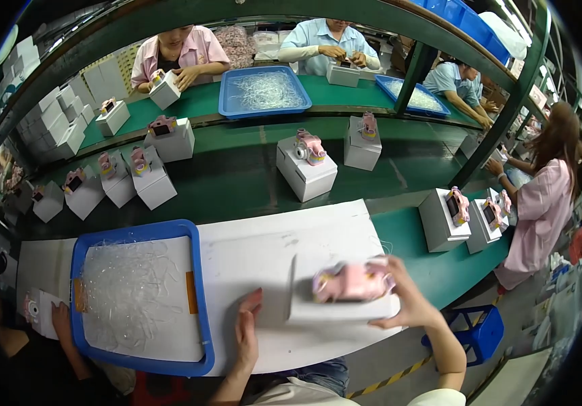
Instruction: The person assembles and inspects small pink toy cameras on a factory assembly line by hand.
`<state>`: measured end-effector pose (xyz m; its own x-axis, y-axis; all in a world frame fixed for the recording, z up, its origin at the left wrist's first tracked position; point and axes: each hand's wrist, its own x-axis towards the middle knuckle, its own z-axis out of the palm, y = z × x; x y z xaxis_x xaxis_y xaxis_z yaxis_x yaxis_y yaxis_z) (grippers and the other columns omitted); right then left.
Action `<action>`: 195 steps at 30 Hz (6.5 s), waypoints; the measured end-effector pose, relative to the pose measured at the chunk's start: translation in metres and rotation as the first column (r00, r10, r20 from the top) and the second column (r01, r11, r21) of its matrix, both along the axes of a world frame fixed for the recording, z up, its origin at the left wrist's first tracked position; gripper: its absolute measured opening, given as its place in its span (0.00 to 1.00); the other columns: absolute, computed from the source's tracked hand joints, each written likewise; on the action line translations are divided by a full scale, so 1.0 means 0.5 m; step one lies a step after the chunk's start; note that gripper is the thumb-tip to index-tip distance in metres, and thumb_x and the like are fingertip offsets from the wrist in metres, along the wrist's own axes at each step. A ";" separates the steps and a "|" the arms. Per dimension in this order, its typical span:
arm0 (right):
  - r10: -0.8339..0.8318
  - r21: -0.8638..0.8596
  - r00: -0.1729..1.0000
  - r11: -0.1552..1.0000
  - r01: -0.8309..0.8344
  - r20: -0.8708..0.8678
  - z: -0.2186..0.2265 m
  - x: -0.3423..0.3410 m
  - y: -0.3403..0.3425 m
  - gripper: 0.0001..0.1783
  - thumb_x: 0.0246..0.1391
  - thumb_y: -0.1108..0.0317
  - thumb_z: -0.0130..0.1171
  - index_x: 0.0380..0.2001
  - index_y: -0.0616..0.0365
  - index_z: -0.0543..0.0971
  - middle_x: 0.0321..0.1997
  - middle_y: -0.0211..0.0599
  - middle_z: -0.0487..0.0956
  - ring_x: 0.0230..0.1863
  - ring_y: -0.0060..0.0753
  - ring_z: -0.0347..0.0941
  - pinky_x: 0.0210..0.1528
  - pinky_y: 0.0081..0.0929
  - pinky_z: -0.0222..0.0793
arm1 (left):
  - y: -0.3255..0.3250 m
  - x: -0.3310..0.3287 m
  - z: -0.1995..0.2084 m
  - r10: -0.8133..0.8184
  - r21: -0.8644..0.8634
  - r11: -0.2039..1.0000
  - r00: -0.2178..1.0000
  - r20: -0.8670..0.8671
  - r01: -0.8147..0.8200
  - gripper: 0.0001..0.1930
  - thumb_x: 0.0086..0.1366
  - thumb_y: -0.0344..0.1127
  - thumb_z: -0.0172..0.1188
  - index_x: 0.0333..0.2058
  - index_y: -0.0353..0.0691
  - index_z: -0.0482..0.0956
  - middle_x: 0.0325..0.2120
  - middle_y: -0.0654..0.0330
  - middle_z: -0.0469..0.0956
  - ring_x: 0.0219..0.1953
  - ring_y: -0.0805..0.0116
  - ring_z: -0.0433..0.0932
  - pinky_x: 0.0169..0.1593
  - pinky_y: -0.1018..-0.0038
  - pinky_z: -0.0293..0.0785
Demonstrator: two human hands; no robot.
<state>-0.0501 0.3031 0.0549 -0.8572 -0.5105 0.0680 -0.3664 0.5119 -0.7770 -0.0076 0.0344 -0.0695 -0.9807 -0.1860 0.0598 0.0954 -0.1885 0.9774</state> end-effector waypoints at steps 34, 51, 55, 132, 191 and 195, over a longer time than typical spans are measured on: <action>-0.579 -0.554 0.815 0.665 0.500 0.040 -0.045 0.019 -0.163 0.02 0.46 0.80 0.51 0.25 0.64 0.69 0.22 0.32 0.71 0.20 0.20 0.62 0.24 0.13 0.60 | -0.162 0.061 0.099 -0.105 -0.328 0.945 0.953 -0.283 0.007 0.22 0.62 0.40 0.38 0.52 0.34 0.56 0.52 0.48 0.56 0.55 0.55 0.57 0.55 0.64 0.57; 0.077 -0.355 0.979 0.935 -0.004 0.191 0.070 0.131 -0.335 0.10 0.43 0.80 0.56 0.32 0.62 0.69 0.22 0.31 0.72 0.22 0.23 0.66 0.25 0.15 0.62 | -0.178 0.082 0.226 -0.583 0.517 0.557 0.749 -0.313 0.650 0.05 0.56 0.25 0.53 0.30 0.38 0.66 0.28 0.60 0.70 0.26 0.72 0.66 0.33 0.82 0.64; 0.523 -0.585 0.568 0.806 -0.088 0.635 0.065 0.120 -0.319 0.07 0.50 0.75 0.51 0.34 0.61 0.67 0.20 0.31 0.70 0.21 0.22 0.64 0.25 0.13 0.58 | -0.220 0.099 0.226 -0.770 0.287 0.598 0.636 -0.054 0.748 0.05 0.56 0.24 0.52 0.31 0.38 0.67 0.22 0.63 0.69 0.18 0.75 0.62 0.24 0.83 0.60; -0.117 -0.531 0.906 0.777 0.338 0.406 -0.109 0.195 -0.621 0.08 0.47 0.71 0.54 0.26 0.54 0.64 0.24 0.25 0.61 0.26 0.22 0.55 0.34 0.15 0.52 | -0.435 0.112 0.071 -0.264 0.427 0.893 0.936 0.232 0.146 0.23 0.57 0.51 0.50 0.42 0.38 0.62 0.39 0.54 0.68 0.39 0.63 0.68 0.41 0.69 0.65; -0.108 -0.320 0.978 0.934 0.162 0.180 -0.010 0.204 -0.709 0.23 0.39 0.61 0.64 0.31 0.57 0.62 0.32 0.33 0.60 0.34 0.28 0.54 0.38 0.21 0.52 | -0.569 0.103 0.163 -0.507 -0.302 0.807 0.858 0.086 0.507 0.30 0.41 0.45 0.66 0.36 0.40 0.57 0.32 0.63 0.55 0.34 0.73 0.55 0.40 0.81 0.53; -0.065 -0.300 0.992 0.949 0.094 0.105 -0.019 0.207 -0.712 0.22 0.38 0.64 0.65 0.31 0.56 0.62 0.33 0.32 0.60 0.34 0.27 0.54 0.39 0.20 0.52 | -0.561 0.117 0.162 -0.497 -0.253 0.853 0.858 -0.130 0.456 0.27 0.41 0.38 0.65 0.36 0.40 0.57 0.32 0.62 0.55 0.34 0.72 0.55 0.40 0.81 0.52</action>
<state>0.0534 -0.0529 0.0454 -0.9039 -0.4082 0.1277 -0.2533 0.2704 -0.9288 0.0510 -0.2460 0.0116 -0.9119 0.3383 0.2324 0.2277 -0.0540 0.9722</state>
